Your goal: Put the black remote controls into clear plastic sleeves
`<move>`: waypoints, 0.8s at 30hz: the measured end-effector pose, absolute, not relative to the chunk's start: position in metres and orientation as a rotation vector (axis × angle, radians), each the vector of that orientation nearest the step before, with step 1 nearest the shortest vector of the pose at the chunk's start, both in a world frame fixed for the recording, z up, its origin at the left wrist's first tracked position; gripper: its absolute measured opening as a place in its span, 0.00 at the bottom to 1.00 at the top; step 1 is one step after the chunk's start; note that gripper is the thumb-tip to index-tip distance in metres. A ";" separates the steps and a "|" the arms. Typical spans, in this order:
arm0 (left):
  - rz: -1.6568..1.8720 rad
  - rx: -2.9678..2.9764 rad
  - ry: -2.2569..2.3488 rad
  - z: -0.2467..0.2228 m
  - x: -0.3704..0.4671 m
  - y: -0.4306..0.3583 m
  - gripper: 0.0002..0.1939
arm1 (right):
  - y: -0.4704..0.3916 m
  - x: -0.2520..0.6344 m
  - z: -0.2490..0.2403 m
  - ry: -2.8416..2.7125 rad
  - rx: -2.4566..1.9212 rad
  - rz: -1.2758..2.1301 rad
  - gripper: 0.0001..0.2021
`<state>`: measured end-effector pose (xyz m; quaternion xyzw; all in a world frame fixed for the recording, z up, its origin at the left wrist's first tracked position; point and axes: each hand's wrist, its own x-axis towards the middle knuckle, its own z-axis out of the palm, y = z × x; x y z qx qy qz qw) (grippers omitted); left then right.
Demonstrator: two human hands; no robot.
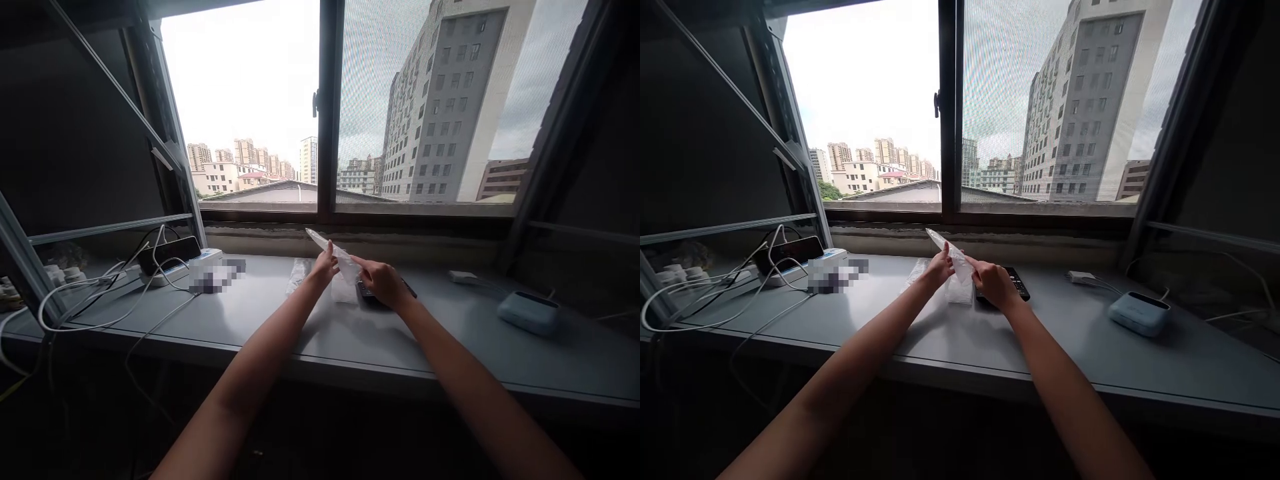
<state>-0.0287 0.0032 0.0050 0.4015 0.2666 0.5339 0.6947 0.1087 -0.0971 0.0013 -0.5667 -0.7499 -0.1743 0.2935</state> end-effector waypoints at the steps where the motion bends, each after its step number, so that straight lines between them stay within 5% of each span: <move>1: 1.198 0.883 0.599 0.006 -0.029 0.004 0.21 | -0.099 0.107 0.002 -2.004 -1.531 -0.473 0.25; 18: 1.234 0.685 0.541 0.013 -0.036 0.021 0.35 | -0.101 0.110 0.003 -2.046 -1.512 -0.532 0.23; 24: 1.306 0.518 0.545 0.011 -0.059 0.025 0.27 | -0.086 0.139 -0.005 -1.634 -1.836 -0.738 0.18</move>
